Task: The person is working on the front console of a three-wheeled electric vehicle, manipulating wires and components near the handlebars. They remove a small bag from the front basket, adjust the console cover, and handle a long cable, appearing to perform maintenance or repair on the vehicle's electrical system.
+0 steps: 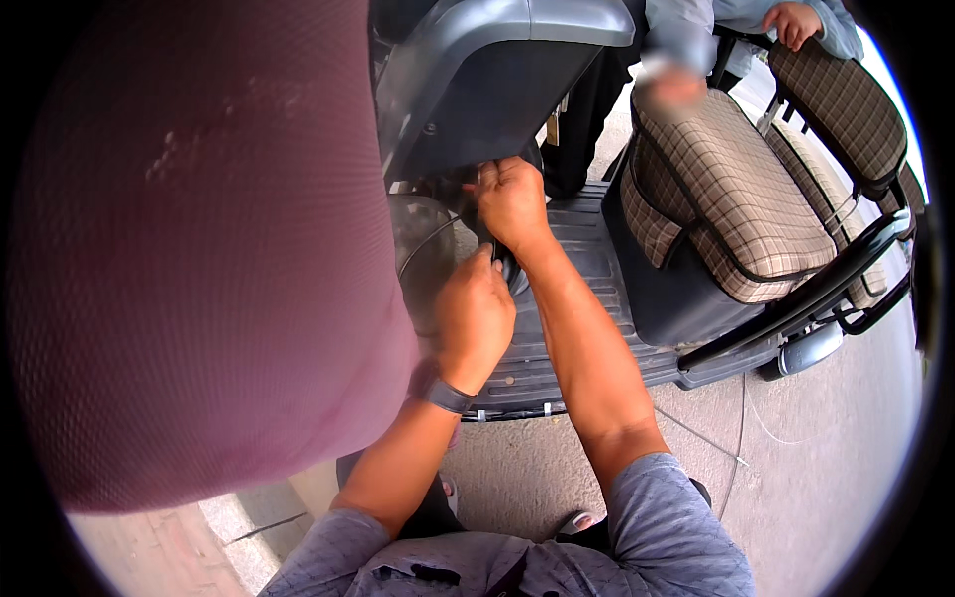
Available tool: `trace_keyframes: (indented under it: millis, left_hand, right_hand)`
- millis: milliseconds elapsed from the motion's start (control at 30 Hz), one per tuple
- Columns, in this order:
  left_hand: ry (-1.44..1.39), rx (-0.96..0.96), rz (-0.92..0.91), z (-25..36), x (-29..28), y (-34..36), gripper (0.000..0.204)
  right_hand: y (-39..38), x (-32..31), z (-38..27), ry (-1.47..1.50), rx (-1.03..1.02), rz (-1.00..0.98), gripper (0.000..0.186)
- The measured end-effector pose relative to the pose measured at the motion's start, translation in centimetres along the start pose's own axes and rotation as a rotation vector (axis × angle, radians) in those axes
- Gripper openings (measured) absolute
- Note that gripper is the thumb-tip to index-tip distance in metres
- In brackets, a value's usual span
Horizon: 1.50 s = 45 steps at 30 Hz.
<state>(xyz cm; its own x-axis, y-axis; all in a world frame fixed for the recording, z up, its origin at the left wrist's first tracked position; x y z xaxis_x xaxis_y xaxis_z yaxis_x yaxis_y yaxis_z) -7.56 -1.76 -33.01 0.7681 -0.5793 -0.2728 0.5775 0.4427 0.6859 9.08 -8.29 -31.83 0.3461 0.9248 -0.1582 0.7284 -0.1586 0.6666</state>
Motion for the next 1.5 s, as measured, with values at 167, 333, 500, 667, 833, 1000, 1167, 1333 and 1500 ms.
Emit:
trace_keyframes:
  millis: [167, 333, 500, 667, 833, 1000, 1167, 1333, 1500]
  left_hand:
    - [-0.013, -0.025, -0.068, 0.4, -1.1, -0.2, 0.024]
    - [-0.072, 0.017, 0.005, 0.8, -1.1, 0.3, 0.023]
    - [-0.038, 0.004, 0.071, -0.1, -1.0, 1.1, 0.023]
    - [-0.036, -0.032, 0.022, 0.0, -0.6, 0.6, 0.023]
    - [-0.104, -0.053, 0.062, 0.3, -0.5, 0.9, 0.021]
    - [-0.03, -0.071, 0.113, -1.1, -0.2, 0.5, 0.021]
    - [0.017, -0.104, 0.01, -1.2, 0.2, 0.6, 0.025]
    - [0.099, 0.043, 0.023, -0.1, -0.7, 0.7, 0.029]
    - [0.098, 0.024, -0.045, -0.9, -0.5, 0.3, 0.031]
  right_hand:
    - [-1.1, -3.0, -2.9, 0.12, 0.247, -0.128, 0.024]
    - [-0.2, -3.6, -3.6, 0.486, 0.463, -0.064, 0.022]
    - [-0.7, 0.2, -4.3, 0.436, 0.396, -0.213, 0.03]
    - [-0.4, -1.2, -3.0, 0.712, 0.445, -0.119, 0.017]
    - [0.3, -0.7, -2.1, 0.951, 0.513, -0.16, 0.013]
    - [-1.0, -0.4, -2.9, 0.806, 0.539, -0.379, 0.014]
    - [0.2, -1.0, -2.5, 0.508, 0.419, -0.296, 0.013]
    - [0.8, -1.1, -2.0, 0.566, 0.382, -0.112, 0.014]
    - [0.9, -0.7, -2.5, 0.424, 0.3, -0.088, 0.015]
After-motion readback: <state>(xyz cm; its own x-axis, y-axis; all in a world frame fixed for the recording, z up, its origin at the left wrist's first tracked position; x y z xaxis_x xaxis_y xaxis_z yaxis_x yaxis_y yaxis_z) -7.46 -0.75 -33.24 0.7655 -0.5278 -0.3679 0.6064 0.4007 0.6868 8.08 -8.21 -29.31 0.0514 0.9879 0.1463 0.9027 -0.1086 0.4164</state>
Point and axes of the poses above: each hand's wrist, its own y-axis towards the middle knuckle, its own x-axis out of the palm, z = x × y, the point moved 7 cm from there along y, towards the middle knuckle, and after that the axes turned 14 degrees about z, right-handed, at the moved point
